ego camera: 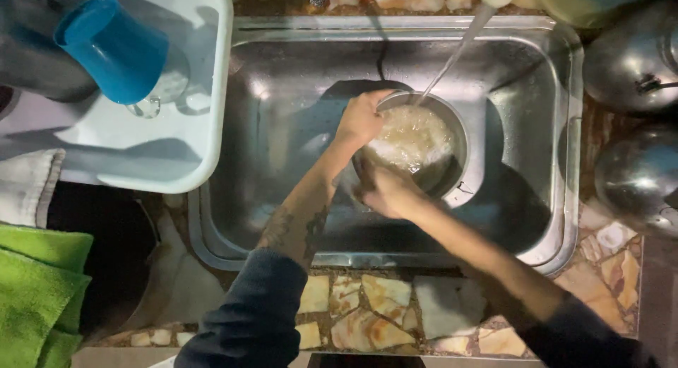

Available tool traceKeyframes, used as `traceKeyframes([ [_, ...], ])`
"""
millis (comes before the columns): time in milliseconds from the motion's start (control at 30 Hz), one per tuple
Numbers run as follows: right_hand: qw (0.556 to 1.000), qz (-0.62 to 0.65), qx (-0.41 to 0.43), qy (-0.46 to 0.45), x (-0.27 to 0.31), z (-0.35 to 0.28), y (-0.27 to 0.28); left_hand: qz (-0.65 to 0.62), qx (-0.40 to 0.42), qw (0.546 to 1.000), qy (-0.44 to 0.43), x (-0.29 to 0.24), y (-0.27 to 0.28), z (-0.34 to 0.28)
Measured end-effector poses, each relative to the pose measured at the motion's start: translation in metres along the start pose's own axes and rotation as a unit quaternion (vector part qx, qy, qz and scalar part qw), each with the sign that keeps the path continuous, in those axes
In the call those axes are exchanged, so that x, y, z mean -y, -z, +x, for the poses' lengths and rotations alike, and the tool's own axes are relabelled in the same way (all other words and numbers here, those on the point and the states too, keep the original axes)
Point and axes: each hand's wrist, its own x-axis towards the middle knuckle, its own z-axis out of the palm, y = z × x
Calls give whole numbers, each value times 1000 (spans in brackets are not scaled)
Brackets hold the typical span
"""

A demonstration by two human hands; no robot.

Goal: Washing various kitchen items including a knife, pot, bowl, and spoon in a sink using soap and a sponge.

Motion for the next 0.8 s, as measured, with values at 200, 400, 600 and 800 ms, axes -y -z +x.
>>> traceKeyframes([
  [200,989,-136,40,-50,-27,-55,-1,44,-29,997,-55,9,-7,6],
  [400,973,-230,-1,-18,0,-37,-17,70,-43,996,-38,3,-7,-1],
  [600,952,-301,-5,58,-39,-76,-13,64,-49,991,-109,25,-16,11],
  [800,911,-393,-68,108,-50,-95,102,98,-46,990,-88,-16,7,-13],
])
